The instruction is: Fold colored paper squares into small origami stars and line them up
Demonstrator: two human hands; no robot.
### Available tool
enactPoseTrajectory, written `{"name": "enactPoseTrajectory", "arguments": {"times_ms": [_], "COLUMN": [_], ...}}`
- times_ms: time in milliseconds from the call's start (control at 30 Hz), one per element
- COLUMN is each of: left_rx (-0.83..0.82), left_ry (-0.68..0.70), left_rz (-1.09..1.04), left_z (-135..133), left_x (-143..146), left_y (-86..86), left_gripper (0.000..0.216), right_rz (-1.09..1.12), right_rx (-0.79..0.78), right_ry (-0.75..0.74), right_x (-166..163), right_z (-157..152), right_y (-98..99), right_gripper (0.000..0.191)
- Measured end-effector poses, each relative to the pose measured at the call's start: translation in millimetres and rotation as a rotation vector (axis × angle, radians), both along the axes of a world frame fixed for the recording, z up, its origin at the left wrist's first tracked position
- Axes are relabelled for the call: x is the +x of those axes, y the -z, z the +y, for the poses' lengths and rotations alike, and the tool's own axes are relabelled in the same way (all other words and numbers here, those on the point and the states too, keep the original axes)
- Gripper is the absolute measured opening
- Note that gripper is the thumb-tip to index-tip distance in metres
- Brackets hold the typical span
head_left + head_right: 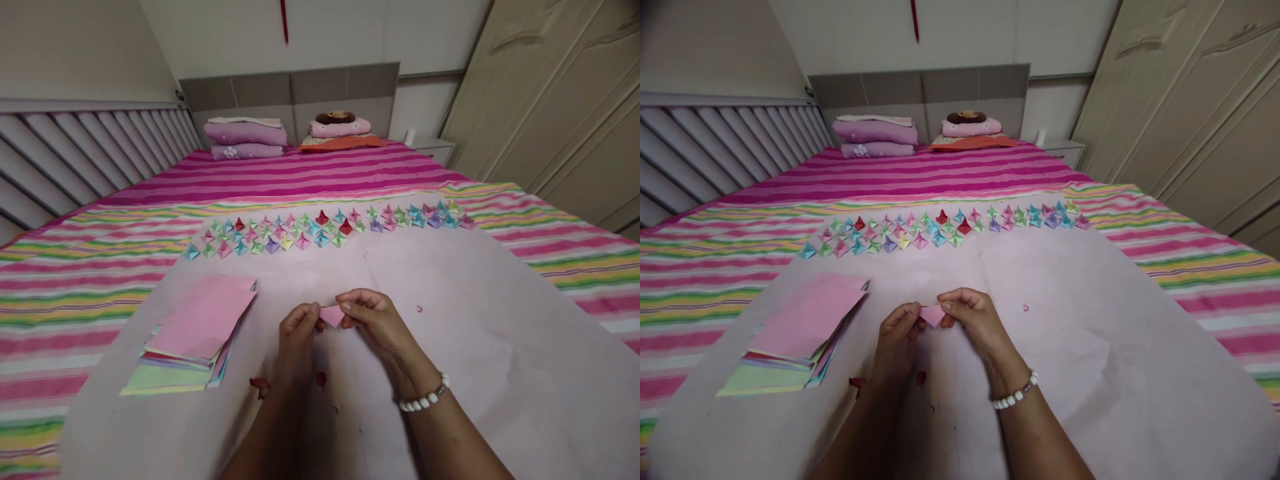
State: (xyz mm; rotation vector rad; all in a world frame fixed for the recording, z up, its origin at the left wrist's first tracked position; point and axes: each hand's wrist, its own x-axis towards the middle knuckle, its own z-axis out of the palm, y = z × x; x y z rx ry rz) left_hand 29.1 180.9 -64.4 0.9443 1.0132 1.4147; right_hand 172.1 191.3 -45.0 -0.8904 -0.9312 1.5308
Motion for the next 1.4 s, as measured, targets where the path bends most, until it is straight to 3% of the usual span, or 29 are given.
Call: {"name": "enactPoseTrajectory", "arguments": {"times_ms": [133, 367, 533, 733, 900, 1133, 1400], "left_rx": [-0.026, -0.015, -0.018, -0.010, 0.038, 0.035, 0.056], "left_ry": [0.000, 0.047, -0.022, -0.068, -0.083, 0.040, 0.018], "left_rz": [0.055, 0.135, 0.137, 0.121, 0.177, 0.113, 0.223], "left_z": [0.2, 0.5, 1.0, 1.5, 0.9, 1.3, -1.7], "left_x": [0.4, 1.3, 0.4, 2.3, 1.3, 2.2, 3.1], "left_y": [-0.9, -0.6, -1.7, -3.6, -3.7, -2.5, -2.6], "left_gripper": [0.032, 0.026, 0.022, 0.031, 0.023, 0.028, 0.033], "right_rz": [0.031, 0.030, 0.006, -0.048, -0.089, -0.057, -0.082], "right_rx": [-0.012, -0.034, -0.050, 0.030, 0.153, 0.156, 0.080], "right_ry": [0.033, 0.080, 0.044, 0.094, 0.047, -0.015, 0.023], "right_x": [-0.8, 1.1, 0.2, -0.2, -1.4, -2.0, -0.9], "right_z": [0.2, 3.3, 2.0, 1.3, 0.2, 1.1, 1.6], "right_y": [-0.4, 1.2, 1.5, 3.0, 0.9, 2.7, 4.1], "right_gripper": [0.025, 0.018, 0.023, 0.019, 0.020, 0.020, 0.022]}}
